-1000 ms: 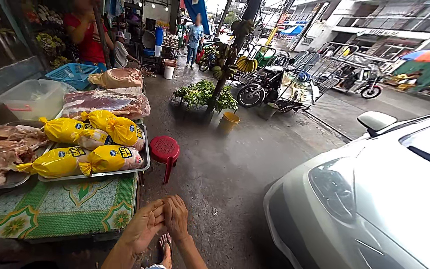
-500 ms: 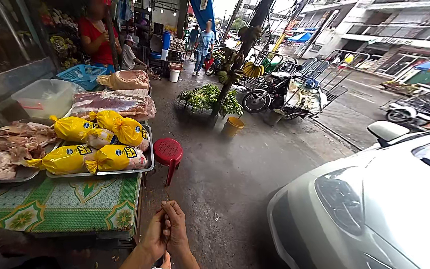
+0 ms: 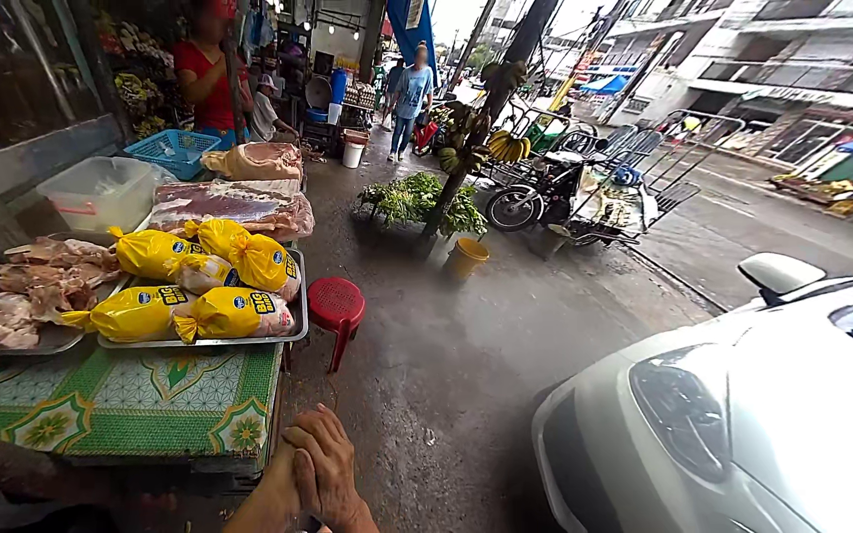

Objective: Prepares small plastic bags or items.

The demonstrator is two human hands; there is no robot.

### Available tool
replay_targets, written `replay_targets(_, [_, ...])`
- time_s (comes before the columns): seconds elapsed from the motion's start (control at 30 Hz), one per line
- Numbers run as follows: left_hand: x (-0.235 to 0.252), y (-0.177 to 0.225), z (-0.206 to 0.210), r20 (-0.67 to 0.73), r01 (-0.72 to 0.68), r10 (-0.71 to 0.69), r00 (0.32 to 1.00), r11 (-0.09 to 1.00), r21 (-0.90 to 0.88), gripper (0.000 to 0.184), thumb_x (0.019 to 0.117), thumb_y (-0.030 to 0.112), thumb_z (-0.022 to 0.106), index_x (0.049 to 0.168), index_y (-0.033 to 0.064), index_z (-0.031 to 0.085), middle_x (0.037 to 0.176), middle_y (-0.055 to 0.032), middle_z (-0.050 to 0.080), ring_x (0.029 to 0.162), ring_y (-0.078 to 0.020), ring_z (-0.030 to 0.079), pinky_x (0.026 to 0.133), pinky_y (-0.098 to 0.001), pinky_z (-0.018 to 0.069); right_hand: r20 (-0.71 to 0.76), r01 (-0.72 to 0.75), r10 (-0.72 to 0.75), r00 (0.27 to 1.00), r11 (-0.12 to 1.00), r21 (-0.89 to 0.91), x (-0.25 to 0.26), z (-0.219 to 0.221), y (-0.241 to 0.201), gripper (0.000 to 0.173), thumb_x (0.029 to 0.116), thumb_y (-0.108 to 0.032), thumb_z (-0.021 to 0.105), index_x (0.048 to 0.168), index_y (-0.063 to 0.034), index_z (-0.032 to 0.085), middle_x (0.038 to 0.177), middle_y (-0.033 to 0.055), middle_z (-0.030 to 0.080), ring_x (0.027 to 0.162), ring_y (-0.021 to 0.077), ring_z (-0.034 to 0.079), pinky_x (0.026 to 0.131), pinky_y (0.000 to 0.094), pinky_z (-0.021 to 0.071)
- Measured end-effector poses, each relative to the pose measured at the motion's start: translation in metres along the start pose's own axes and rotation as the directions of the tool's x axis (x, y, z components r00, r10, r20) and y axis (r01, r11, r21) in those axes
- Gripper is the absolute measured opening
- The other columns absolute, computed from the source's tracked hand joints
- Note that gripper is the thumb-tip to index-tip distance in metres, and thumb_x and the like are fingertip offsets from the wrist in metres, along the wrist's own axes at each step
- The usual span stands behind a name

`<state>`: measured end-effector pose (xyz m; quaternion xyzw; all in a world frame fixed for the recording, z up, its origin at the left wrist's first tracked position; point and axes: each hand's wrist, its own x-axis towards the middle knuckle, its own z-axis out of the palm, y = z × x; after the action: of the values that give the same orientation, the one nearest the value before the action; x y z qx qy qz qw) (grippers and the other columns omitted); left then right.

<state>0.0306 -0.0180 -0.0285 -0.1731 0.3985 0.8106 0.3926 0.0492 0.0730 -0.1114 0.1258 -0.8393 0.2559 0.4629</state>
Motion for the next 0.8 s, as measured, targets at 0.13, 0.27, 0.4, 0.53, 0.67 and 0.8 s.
replay_targets(0.13, [0.02, 0.003, 0.003, -0.022, -0.081, 0.089, 0.996, 0.967, 0.243, 0.024, 0.1091, 0.012, 0.039, 0.109, 0.0033, 0.061, 0.087, -0.0062, 0.068, 0.079, -0.0146, 0.068, 0.073, -0.0305, 0.0577, -0.039, -0.305, 0.303, 0.952, 0.951, -0.051, -0.016, 0.003, 0.028, 0.054, 0.1084, -0.031, 0.029, 0.101, -0.0048, 0.076, 0.107, 0.0114, 0.076, 0.108, 0.0232, 0.071, 0.101, 0.0386, 0.0522])
replay_targets(0.27, [0.017, 0.02, 0.002, 0.075, -0.203, 0.191, 0.979, 0.952, 0.23, 0.041, 0.1112, 0.017, 0.021, 0.098, 0.0066, 0.058, 0.09, -0.0085, 0.075, 0.079, -0.0199, 0.074, 0.065, -0.0333, 0.06, -0.054, -0.646, 0.68, 0.732, 0.716, 0.264, -0.008, -0.016, 0.037, 0.04, 0.105, -0.018, 0.04, 0.104, 0.0052, 0.073, 0.095, 0.01, 0.074, 0.088, 0.0115, 0.071, 0.081, 0.0259, 0.0583])
replay_targets(0.4, [0.012, 0.033, 0.005, 0.28, -0.487, 0.418, 0.864, 0.834, 0.26, 0.038, 0.1062, 0.014, 0.022, 0.088, 0.0117, 0.056, 0.068, 0.0035, 0.059, 0.056, -0.0068, 0.059, 0.052, -0.0215, 0.0526, -0.01, -0.67, 0.772, 0.635, 0.558, 0.489, 0.019, -0.041, 0.025, 0.029, 0.1036, -0.01, 0.045, 0.111, 0.0067, 0.067, 0.086, 0.0039, 0.072, 0.075, 0.0076, 0.071, 0.071, 0.0235, 0.0609])
replay_targets(0.53, [-0.003, 0.045, 0.011, 0.472, -0.748, 0.583, 0.662, 0.555, 0.365, 0.028, 0.1086, 0.012, 0.04, 0.119, -0.0016, 0.062, 0.08, 0.0029, 0.063, 0.068, -0.0082, 0.066, 0.061, -0.0248, 0.0596, 0.014, -0.572, 0.695, 0.719, 0.581, 0.579, 0.049, -0.067, -0.004, 0.024, 0.104, -0.008, 0.046, 0.112, 0.0031, 0.066, 0.088, -0.0017, 0.073, 0.076, 0.0067, 0.071, 0.072, 0.0235, 0.062])
replay_targets(0.67, [-0.011, 0.043, 0.011, 0.525, -0.868, 0.696, 0.49, 0.33, 0.372, 0.021, 0.105, 0.011, 0.056, 0.109, -0.0049, 0.069, 0.08, -0.0008, 0.072, 0.07, -0.0093, 0.071, 0.066, -0.0262, 0.0629, 0.036, -0.449, 0.586, 0.81, 0.579, 0.681, 0.067, -0.081, -0.019, 0.019, 0.1024, -0.01, 0.056, 0.114, -0.0027, 0.068, 0.094, -0.0011, 0.074, 0.079, 0.0087, 0.071, 0.073, 0.0247, 0.062])
replay_targets(0.8, [-0.016, 0.04, 0.005, 0.495, -0.864, 0.715, 0.494, 0.338, 0.374, 0.012, 0.0969, 0.008, 0.068, 0.099, -0.0037, 0.072, 0.085, -0.0025, 0.075, 0.071, -0.007, 0.072, 0.066, -0.0235, 0.0629, 0.208, -0.469, 0.515, 0.831, 0.451, 0.759, 0.072, -0.083, -0.024, 0.024, 0.0955, -0.011, 0.069, 0.118, -0.0075, 0.063, 0.107, 0.0023, 0.071, 0.078, 0.0095, 0.07, 0.064, 0.0242, 0.0616])
